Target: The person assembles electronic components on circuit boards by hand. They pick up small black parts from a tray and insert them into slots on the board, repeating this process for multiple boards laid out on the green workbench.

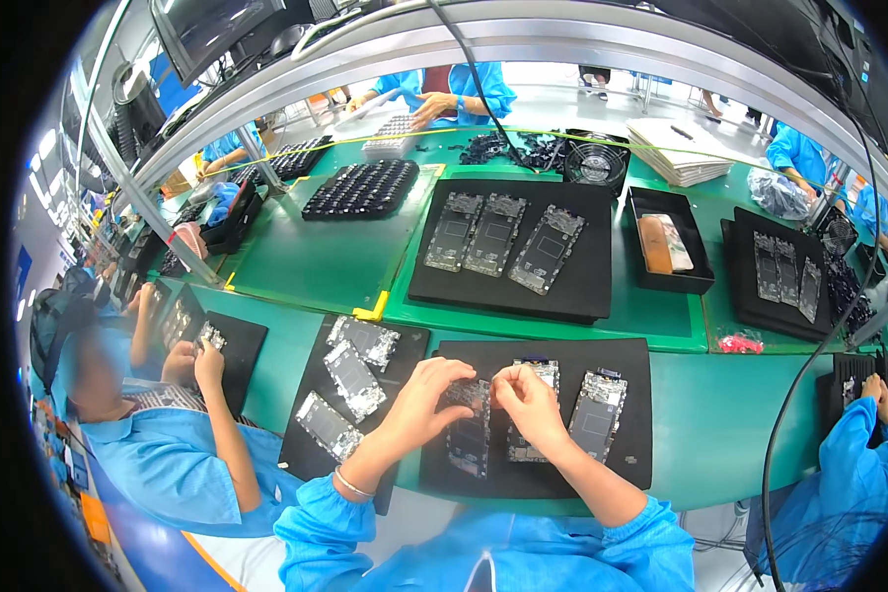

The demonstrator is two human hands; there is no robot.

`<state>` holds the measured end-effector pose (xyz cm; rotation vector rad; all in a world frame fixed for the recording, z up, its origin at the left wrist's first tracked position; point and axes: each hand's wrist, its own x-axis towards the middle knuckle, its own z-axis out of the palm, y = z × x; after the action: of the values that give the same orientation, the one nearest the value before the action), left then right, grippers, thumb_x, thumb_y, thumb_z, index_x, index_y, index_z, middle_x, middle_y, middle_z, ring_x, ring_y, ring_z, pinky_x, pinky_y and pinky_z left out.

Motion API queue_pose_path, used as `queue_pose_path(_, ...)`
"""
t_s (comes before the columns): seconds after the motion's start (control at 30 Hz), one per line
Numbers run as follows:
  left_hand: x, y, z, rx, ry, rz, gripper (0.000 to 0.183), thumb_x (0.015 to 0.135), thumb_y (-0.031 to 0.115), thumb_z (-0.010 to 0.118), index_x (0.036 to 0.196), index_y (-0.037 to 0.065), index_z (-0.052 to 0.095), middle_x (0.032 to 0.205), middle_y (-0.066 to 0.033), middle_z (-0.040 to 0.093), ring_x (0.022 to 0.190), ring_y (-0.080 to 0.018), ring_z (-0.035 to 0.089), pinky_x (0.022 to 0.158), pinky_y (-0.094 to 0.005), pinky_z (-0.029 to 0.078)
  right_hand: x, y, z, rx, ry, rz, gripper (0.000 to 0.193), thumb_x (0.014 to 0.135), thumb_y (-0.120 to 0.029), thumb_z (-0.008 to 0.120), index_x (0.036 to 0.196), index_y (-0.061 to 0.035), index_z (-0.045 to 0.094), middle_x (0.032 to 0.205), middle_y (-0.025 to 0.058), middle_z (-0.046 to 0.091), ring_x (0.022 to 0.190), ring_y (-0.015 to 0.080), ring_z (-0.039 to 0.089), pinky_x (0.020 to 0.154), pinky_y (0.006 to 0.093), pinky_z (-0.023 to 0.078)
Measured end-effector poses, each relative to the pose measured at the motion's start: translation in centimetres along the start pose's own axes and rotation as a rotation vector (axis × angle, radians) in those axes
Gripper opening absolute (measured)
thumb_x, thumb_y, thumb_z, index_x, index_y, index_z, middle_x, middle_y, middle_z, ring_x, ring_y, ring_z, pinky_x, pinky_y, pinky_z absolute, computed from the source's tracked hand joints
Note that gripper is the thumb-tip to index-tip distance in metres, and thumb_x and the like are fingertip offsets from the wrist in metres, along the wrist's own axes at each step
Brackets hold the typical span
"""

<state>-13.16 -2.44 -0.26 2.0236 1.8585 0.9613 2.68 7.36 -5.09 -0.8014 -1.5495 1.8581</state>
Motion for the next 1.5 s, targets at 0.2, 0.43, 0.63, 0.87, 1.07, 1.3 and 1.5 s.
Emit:
queue_pose_path(0.2,-0.2,-0.3,0.4,-0.011,0.022,0.005,0.056,0.064,0.01,0.079,0.114,0.007,0.055,0.117,-0.0091,0.055,0.115,-0.0317,0.046,0.099,-0.0411,0.038,-0.7,-0.5,0.1,-0.077,0.015,-0.031,0.014,0.091,-0.011,0.055,0.097,0.001,0.057,0.088,0.0046,0.064,0.082,0.008,0.059,0.075,0.0243,0.048)
queue_pose_path(0.43,-0.2,-0.7,0.2,-0.058,-0.001,0.025,0.057,0.064,0.009,0.079,0.115,0.007,0.054,0.118,-0.0088,0.054,0.116,-0.0296,0.046,0.094,-0.0385,0.043,-0.4,-0.6,0.0,-0.025,-0.048,-0.019,0.014,0.092,-0.012,0.055,0.097,0.0006,0.056,0.088,0.0048,0.062,0.082,0.0101,0.06,0.076,0.0259,0.049)
queue_pose_path(0.63,1.2,-1.7,1.3,-0.055,-0.084,-0.042,0.056,0.065,0.009,0.077,0.117,0.007,0.054,0.12,-0.0091,0.053,0.116,-0.0292,0.046,0.093,-0.0385,0.045,-0.4,1.3,-2.9,0.284,0.034,0.011,0.014,0.093,-0.012,0.052,0.099,-0.0001,0.053,0.087,0.0077,0.062,0.082,0.0168,0.064,0.076,0.0287,0.052)
queue_pose_path(0.87,-5.1,-5.1,3.9,0.053,0.058,-0.378,0.067,0.079,0.019,0.068,0.131,-0.005,0.035,0.127,-0.0283,0.041,0.121,-0.0369,0.039,0.101,-0.042,0.035,-7.6,3.1,-18.0,-0.747,0.637,-0.239,0.01,0.088,-0.012,0.057,0.093,-0.0026,0.058,0.118,0.0139,0.056,0.106,0.0209,0.053,0.092,0.0335,0.041)
queue_pose_path(1.07,-6.7,-4.0,3.2,-0.298,-0.122,-0.758,0.055,0.082,0.008,0.063,0.13,-0.006,0.039,0.113,-0.0172,0.055,0.099,-0.0236,0.057,0.085,-0.0345,0.048,-8.8,4.0,-17.8,-0.207,0.492,0.0,0.014,0.089,-0.014,0.057,0.092,-0.0013,0.06,0.124,0.014,0.051,0.112,0.0188,0.048,0.098,0.0321,0.034)
queue_pose_path(1.3,-2.8,5.5,4.8,-0.691,-0.247,-0.632,0.064,0.082,0.012,0.063,0.136,-0.003,0.03,0.131,-0.0232,0.044,0.117,-0.0338,0.05,0.092,-0.0396,0.047,-13.7,1.4,-26.6,-0.126,0.681,0.023,0.014,0.087,-0.013,0.058,0.093,-0.0005,0.06,0.1,0.0053,0.055,0.09,0.0108,0.05,0.085,0.0254,0.038)
queue_pose_path(1.5,2.7,12.1,18.7,-0.998,-0.422,-0.526,0.063,0.082,0.006,0.062,0.136,-0.001,0.03,0.129,-0.0169,0.04,0.11,-0.0253,0.049,0.088,-0.0353,0.046,-17.5,-0.2,-39.3,-0.544,0.851,0.135,0.012,0.083,-0.008,0.054,0.075,0.0,0.058,0.074,-0.001,0.055,0.068,0.0085,0.05,0.072,0.0231,0.041)
